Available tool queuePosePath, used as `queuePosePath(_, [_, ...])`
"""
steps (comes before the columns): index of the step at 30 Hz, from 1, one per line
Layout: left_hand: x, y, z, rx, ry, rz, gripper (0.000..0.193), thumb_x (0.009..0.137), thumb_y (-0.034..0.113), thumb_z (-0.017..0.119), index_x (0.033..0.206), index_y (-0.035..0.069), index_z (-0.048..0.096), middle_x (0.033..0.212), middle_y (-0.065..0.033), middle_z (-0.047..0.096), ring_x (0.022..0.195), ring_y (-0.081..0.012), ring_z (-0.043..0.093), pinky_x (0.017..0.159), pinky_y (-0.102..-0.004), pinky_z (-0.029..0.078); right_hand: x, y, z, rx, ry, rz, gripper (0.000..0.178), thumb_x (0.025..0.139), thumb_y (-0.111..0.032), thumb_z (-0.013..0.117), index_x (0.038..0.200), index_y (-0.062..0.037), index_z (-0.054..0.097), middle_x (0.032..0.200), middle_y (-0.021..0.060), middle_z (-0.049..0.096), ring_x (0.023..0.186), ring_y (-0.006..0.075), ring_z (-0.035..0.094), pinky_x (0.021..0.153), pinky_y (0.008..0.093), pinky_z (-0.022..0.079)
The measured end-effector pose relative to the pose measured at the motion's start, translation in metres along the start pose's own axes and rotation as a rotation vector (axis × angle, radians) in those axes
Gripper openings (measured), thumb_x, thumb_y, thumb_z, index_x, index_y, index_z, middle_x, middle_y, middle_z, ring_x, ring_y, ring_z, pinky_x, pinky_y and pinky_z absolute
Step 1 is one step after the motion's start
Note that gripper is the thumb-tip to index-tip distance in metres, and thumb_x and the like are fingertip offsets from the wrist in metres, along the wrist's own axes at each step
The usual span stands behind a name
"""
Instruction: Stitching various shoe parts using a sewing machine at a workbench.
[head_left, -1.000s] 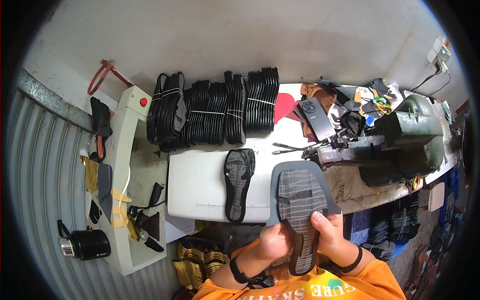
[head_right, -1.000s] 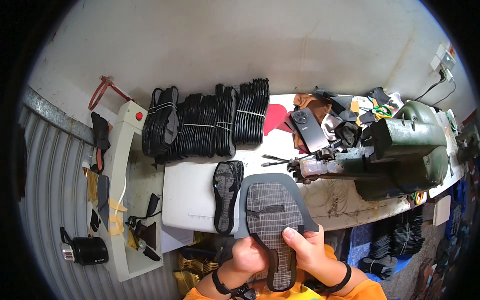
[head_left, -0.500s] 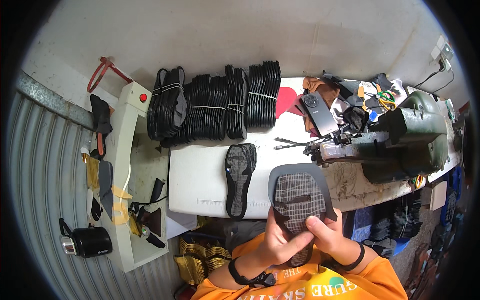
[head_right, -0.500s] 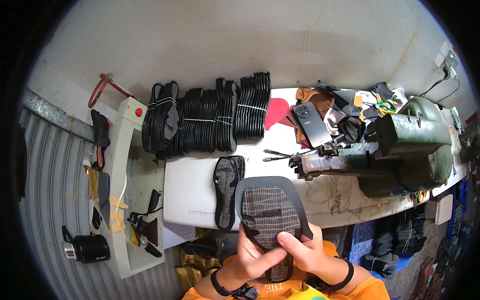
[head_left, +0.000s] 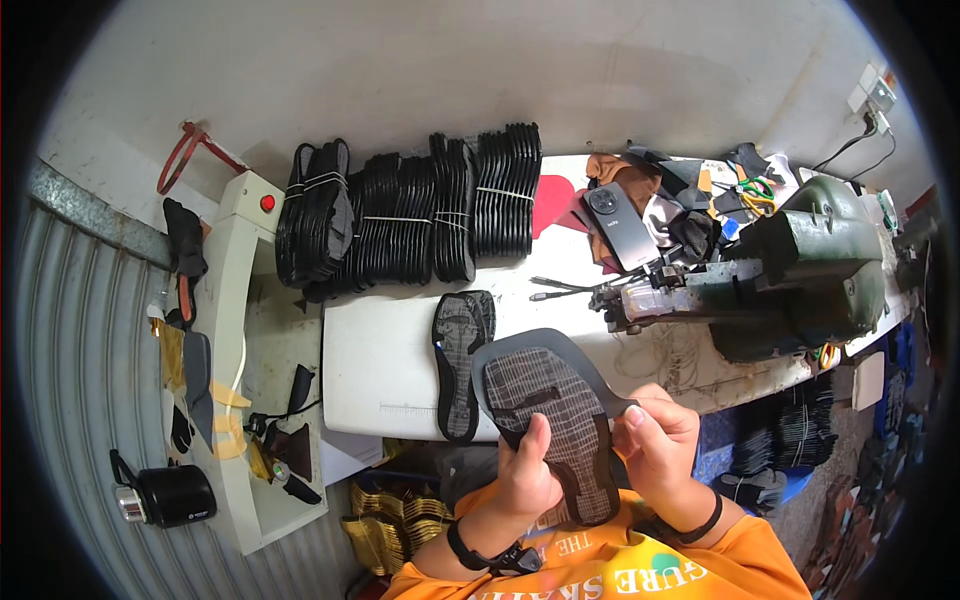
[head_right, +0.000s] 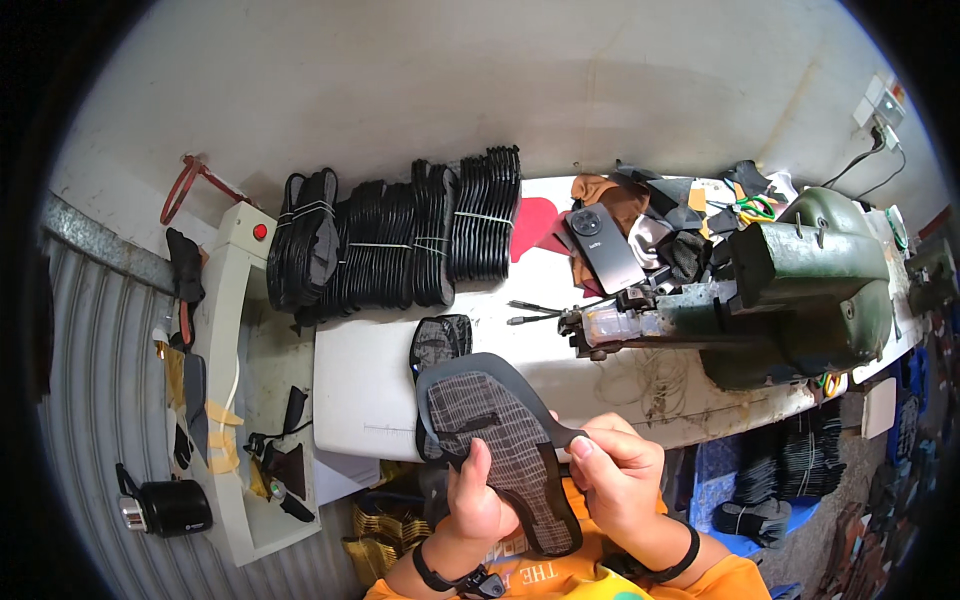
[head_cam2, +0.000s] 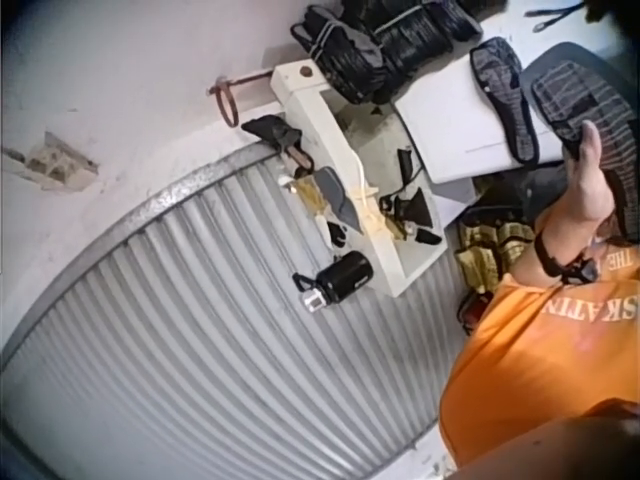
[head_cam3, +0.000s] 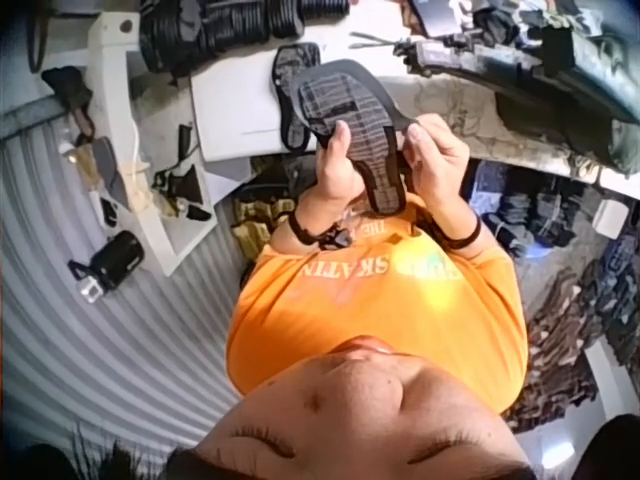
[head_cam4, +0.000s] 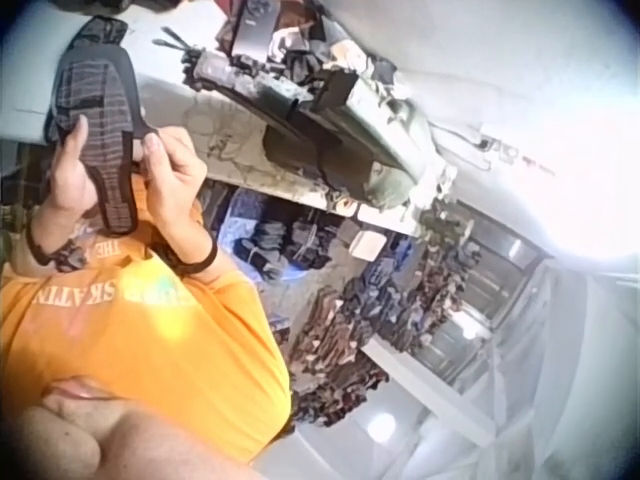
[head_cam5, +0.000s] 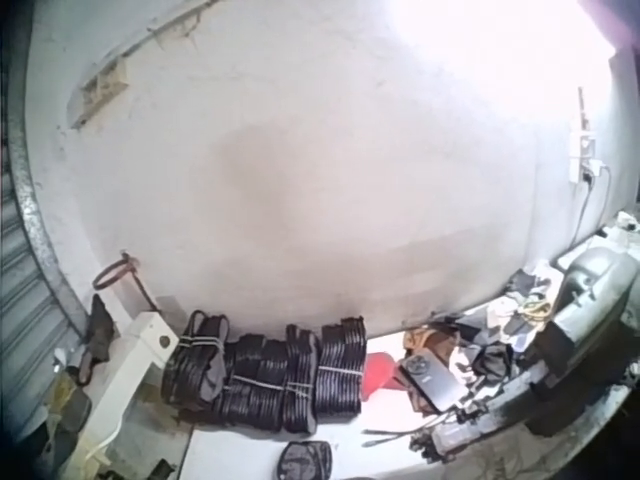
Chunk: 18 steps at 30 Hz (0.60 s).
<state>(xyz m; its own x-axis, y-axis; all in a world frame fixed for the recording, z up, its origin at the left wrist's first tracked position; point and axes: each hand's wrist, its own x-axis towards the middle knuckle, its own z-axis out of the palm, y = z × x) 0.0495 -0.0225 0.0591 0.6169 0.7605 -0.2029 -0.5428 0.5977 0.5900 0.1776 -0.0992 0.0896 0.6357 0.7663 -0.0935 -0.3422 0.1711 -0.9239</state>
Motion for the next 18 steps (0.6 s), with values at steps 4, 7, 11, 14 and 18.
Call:
queuePosePath(4, [-0.002,0.013,0.014,0.152,-0.039,-0.002,0.055,0.106,0.039,0.047,0.138,-0.005,0.046,0.127,-0.0254,0.064,0.112,-0.0323,0.066,0.099,-0.0449,0.054,0.004,-0.012,0.0,-0.673,-0.12,-0.627,0.027,0.076,0.005,0.074,0.102,0.0,0.077,0.08,0.0076,0.065,0.058,0.0163,0.056,0.052,0.0279,0.045])
queuePosePath(7, [-0.008,0.013,0.021,0.359,-0.014,0.191,0.052,0.106,0.036,0.044,0.137,-0.005,0.046,0.122,-0.026,0.066,0.109,-0.0309,0.068,0.096,-0.0427,0.056,0.011,-0.015,0.007,-0.927,-0.224,-1.008,0.03,0.069,0.004,0.076,0.098,0.0031,0.074,0.081,0.0088,0.063,0.055,0.0179,0.054,0.048,0.0299,0.043])
queuePosePath(11, [-0.009,0.013,0.028,0.374,0.042,0.266,0.04,0.103,0.021,0.054,0.135,-0.003,0.048,0.123,-0.0244,0.066,0.109,-0.028,0.067,0.096,-0.0409,0.055,0.012,-0.019,0.016,-1.261,-0.302,-1.238,0.023,0.069,-0.003,0.071,0.09,0.0065,0.072,0.084,0.0098,0.061,0.054,0.0149,0.05,0.046,0.0277,0.041])
queuePosePath(14, [-0.005,0.015,0.023,0.288,0.092,0.141,0.037,0.097,0.007,0.064,0.131,-0.004,0.053,0.121,-0.0207,0.068,0.111,-0.0265,0.067,0.098,-0.0383,0.053,0.006,-0.019,0.02,-1.3,-0.405,-1.164,0.026,0.064,-0.007,0.067,0.086,0.0049,0.072,0.085,0.0101,0.061,0.062,0.0169,0.054,0.05,0.0275,0.043])
queuePosePath(18, [-0.001,0.015,0.014,0.086,0.125,0.018,0.038,0.095,0.001,0.066,0.131,-0.003,0.054,0.123,-0.0168,0.067,0.117,-0.0247,0.065,0.102,-0.0374,0.052,0.024,-0.024,0.016,-0.868,-0.467,-0.825,0.023,0.07,-0.002,0.07,0.092,0.004,0.071,0.087,0.0104,0.062,0.071,0.0242,0.06,0.06,0.0308,0.05])
